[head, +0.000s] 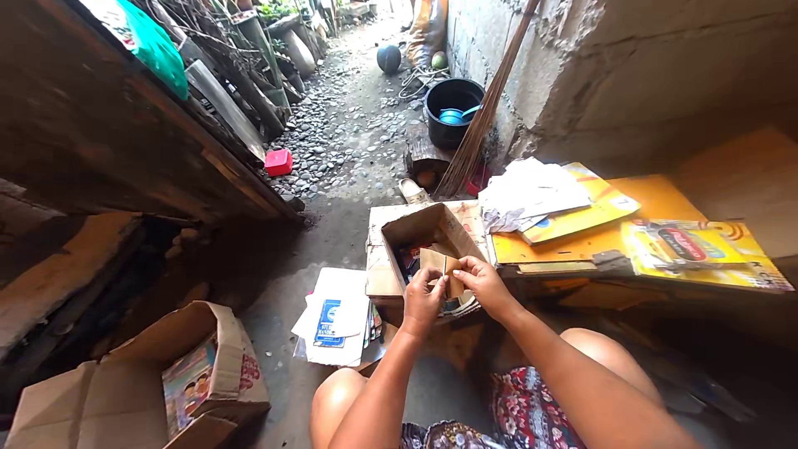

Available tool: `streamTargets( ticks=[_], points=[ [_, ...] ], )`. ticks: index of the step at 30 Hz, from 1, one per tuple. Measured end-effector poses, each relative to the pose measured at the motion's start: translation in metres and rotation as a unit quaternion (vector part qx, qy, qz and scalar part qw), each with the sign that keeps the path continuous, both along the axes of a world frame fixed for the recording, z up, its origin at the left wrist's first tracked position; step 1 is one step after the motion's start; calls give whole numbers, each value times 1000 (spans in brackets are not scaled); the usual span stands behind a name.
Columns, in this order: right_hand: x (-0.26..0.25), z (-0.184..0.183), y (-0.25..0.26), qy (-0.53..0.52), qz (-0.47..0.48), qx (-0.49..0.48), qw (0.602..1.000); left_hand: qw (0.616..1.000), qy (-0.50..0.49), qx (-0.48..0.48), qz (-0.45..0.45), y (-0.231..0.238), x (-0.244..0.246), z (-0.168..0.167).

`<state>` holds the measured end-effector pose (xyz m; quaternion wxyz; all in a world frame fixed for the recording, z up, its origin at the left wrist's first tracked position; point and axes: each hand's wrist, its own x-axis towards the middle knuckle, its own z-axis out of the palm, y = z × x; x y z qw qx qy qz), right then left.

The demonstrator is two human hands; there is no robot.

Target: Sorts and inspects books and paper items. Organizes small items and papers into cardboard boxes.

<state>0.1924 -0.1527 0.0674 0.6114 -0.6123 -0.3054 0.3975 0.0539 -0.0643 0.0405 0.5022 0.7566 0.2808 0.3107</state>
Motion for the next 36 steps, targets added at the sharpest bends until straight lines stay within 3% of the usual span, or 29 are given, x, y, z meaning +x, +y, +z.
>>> streamTargets(
  ticks=[7, 12, 16, 19, 22, 27, 32, 36],
  points=[
    [0, 1, 0, -18, 15, 0, 1000, 999, 22, 29, 22, 2, -2, 4],
    [6, 0, -5, -227, 54, -27, 972, 994, 13, 61, 84, 13, -8, 11],
    [19, -6, -8, -394, 76, -42, 915, 994, -62, -63, 69, 32, -18, 18],
    [18, -9, -9, -435, 124, -57, 890, 971, -132, -199, 12, 39, -25, 24],
    [16, -12, -10, -445, 124, -59, 885, 959, -142, -244, -22, 39, -30, 32],
    [20, -8, -14, -489, 108, -73, 863, 971, -99, -214, -31, 37, -33, 32],
    [20, -9, -19, -559, 96, -123, 815, 995, 21, -93, 27, 39, -33, 25],
    [28, -5, -20, -545, 102, -170, 815, 992, 49, -85, 74, 43, -34, 25]
  ],
)
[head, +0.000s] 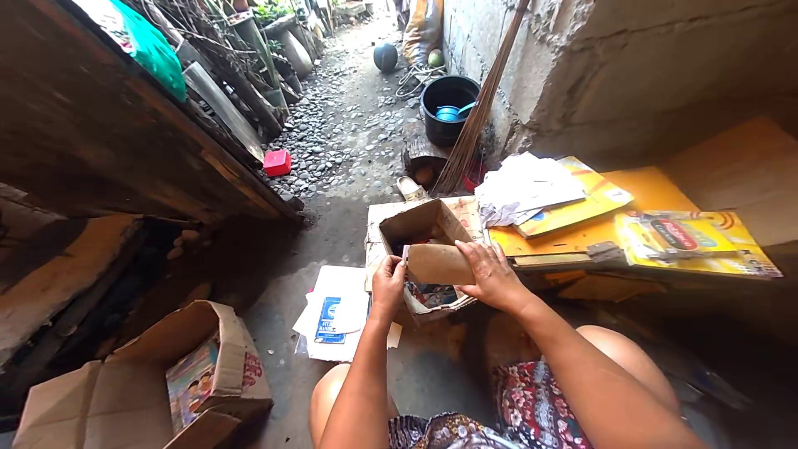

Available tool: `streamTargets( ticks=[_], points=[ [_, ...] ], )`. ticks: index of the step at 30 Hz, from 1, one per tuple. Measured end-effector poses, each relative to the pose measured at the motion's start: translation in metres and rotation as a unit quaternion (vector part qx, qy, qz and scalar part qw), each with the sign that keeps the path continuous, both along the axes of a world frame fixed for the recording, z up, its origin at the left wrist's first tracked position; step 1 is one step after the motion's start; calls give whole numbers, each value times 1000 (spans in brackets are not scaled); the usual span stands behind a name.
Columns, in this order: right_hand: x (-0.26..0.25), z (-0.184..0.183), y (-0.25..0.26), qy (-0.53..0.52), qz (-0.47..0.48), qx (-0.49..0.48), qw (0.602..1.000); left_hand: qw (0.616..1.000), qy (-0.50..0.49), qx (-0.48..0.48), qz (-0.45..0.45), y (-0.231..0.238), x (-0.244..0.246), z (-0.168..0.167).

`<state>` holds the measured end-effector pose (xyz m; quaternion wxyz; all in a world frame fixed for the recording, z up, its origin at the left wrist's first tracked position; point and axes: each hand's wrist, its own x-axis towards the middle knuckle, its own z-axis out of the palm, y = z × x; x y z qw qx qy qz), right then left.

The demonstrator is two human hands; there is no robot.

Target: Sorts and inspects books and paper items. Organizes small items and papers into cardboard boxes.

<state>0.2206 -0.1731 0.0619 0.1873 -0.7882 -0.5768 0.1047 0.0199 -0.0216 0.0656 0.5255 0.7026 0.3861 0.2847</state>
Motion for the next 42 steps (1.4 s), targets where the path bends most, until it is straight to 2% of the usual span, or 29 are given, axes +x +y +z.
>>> streamTargets(
  ticks=[8, 13, 16, 18, 21, 24, 30, 34, 37, 39, 40, 42],
  points=[
    [15, 3, -5, 35, -22, -7, 999, 993, -74, -73, 61, 13, -7, 9],
    [20, 10, -5, 52, -88, -41, 994, 985, -103, -82, 110, 18, -15, 16],
    [27, 7, -3, 111, -125, 4, 986, 983, -120, -77, 118, 20, -18, 17],
    [30, 5, -1, 193, -127, 48, 972, 983, -123, -68, 121, 20, -19, 17],
    [29, 9, 1, 332, -90, 98, 934, 984, -113, -30, 133, 19, -19, 15],
    [22, 8, 4, 406, -43, 142, 902, 982, -110, 5, 153, 19, -19, 15],
    [6, -2, 9, 438, 71, 244, 862, 970, -159, 40, 177, 19, -22, 18],
    [-4, -8, 8, 407, 106, 256, 870, 971, -180, 36, 154, 16, -25, 20],
    [-10, -15, 6, 424, 117, 244, 865, 972, -189, 28, 135, 13, -25, 21],
    [-11, -16, 6, 479, 121, 216, 842, 973, -189, 31, 126, 12, -26, 22],
    [-11, -16, 5, 526, 127, 202, 817, 974, -186, 32, 124, 11, -26, 22],
    [-11, -16, 4, 628, 156, 182, 740, 976, -175, 32, 126, 11, -27, 23]
  ],
)
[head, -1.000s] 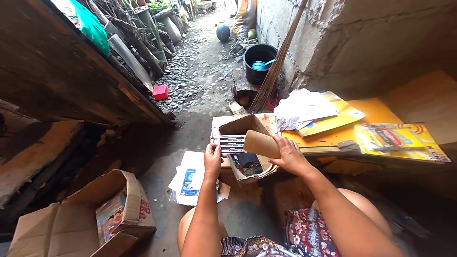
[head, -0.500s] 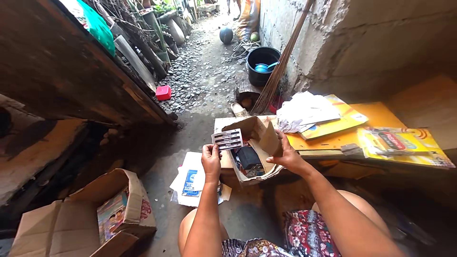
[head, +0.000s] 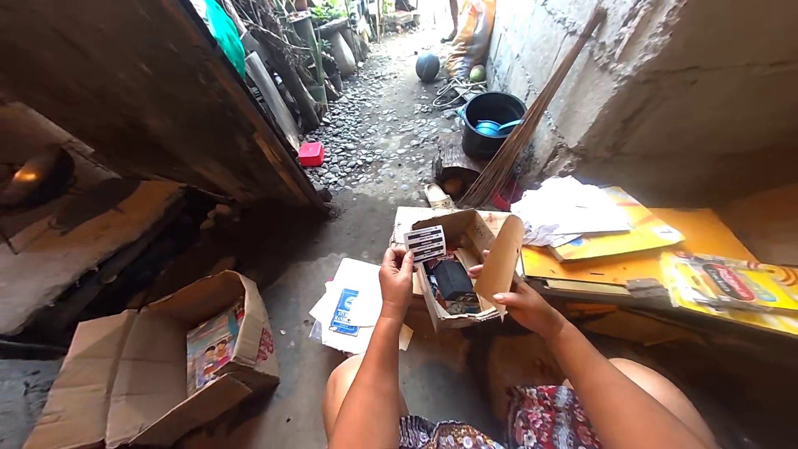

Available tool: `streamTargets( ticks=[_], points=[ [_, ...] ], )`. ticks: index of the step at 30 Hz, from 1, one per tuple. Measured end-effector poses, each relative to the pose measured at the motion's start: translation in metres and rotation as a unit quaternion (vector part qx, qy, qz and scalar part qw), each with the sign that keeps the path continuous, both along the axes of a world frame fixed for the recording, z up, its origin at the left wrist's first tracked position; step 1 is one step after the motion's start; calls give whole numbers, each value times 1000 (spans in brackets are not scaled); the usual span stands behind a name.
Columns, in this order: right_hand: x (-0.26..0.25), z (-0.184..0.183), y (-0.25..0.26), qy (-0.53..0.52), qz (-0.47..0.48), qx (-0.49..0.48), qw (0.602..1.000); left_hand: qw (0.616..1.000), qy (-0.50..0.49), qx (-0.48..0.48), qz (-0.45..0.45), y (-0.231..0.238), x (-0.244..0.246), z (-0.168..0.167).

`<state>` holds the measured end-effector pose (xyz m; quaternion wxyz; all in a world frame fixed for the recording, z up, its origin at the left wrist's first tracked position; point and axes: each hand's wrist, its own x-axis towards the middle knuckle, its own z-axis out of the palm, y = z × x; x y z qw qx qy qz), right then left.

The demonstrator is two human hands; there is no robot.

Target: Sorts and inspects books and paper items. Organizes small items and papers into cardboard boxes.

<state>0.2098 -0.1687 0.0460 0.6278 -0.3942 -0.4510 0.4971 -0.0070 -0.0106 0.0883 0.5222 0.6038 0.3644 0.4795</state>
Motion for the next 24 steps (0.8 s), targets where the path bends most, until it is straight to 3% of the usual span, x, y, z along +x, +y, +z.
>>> streamTargets(
  ticks=[4, 9, 18, 21, 24],
  points=[
    [-2, 3, 0, 159, 83, -41, 983, 999, 35, -5, 8, 2, -1, -4],
    [-1, 4, 4, 216, 82, -64, 971, 999, 48, -10, 8, 3, 0, -5],
    [-2, 1, 8, 196, 114, -97, 969, 999, 27, -24, 6, 3, -2, -4],
    [-5, 4, 7, 203, 129, -107, 965, 998, 15, -52, -25, 3, -3, -4],
    [-7, 8, 6, 219, 116, -111, 962, 990, 90, -37, -106, 4, -5, -8]
  ],
)
